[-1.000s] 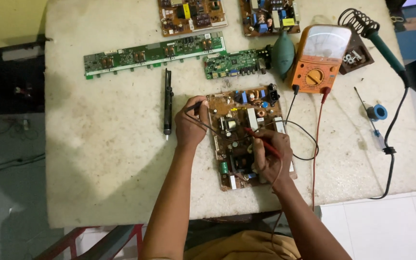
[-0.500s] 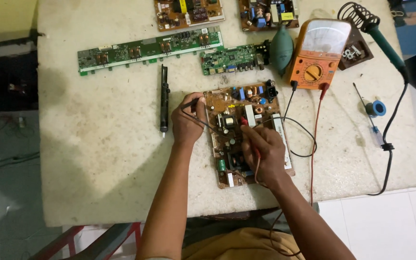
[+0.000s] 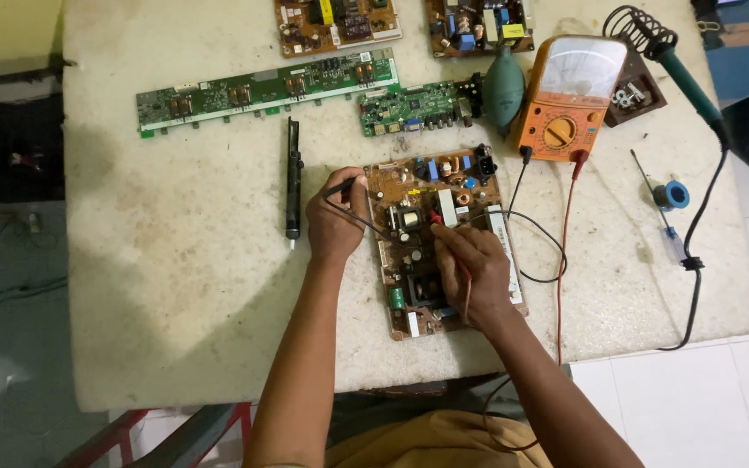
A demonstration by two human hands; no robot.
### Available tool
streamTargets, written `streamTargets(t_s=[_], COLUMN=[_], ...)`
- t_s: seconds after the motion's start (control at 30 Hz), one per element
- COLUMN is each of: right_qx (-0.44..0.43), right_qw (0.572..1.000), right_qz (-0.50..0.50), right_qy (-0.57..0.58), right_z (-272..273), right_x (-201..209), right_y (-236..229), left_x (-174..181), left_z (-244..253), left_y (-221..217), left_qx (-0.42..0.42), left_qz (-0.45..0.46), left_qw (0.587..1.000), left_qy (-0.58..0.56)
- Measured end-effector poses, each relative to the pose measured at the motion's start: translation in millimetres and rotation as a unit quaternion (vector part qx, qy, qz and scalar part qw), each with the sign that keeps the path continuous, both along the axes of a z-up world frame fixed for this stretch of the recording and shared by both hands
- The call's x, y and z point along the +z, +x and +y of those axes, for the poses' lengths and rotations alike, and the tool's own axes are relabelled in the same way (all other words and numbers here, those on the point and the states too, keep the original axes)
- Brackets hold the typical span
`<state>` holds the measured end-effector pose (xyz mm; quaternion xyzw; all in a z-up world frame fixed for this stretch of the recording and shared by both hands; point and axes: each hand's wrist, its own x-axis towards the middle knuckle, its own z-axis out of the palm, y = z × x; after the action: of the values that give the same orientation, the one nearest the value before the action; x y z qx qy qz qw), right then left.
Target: The person handles several circuit boards on a workbench, picking them up and turning them over. They then use a multimeter with probes to test specific points on a green circuit board.
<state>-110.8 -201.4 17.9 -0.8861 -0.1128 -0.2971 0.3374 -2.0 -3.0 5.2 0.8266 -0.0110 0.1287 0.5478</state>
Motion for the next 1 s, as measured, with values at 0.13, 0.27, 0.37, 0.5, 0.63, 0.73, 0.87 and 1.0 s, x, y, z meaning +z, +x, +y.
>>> streamTargets(t_s=[0.13,0.27,0.37,0.5,0.63,0.73,0.87,1.0], right_qx=[0.004,0.009,0.018,0.021,0.023,0.015,-0.001,-0.044], right_qw=[1.000,0.999,0.999,0.999,0.999,0.999,0.997,0.971], right_qz=[0.008,0.019,0.003,-0.005,0.000,-0.004,0.020,0.045], right_qy=[0.026,0.042,0.042,0.045,0.045,0.047,0.078,0.232], right_z=[4,0,0,1,2,4,8,10], right_x=[9,3,1,6,13,10,12,33], right_y=[-1,-2,1,1,-1,-2,0,-13], left_x=[-19,-5,6,7,7,0,0,-1], left_z=[6,2,2,1,0,1,2,4], left_y=[7,4,-1,-4,-3,0,1,1], left_qx=[-0.018,-0.024,-0.018,-0.009,-0.010,0.001,-0.001,-0.003], left_qz=[0.012,0.013,0.001,0.011,0.001,0.001,-0.001,-0.012], left_qw=[1.000,1.000,1.000,1.000,0.999,1.000,1.000,0.999], left_qy=[-0.001,0.007,0.025,0.024,0.033,0.027,0.023,-0.044])
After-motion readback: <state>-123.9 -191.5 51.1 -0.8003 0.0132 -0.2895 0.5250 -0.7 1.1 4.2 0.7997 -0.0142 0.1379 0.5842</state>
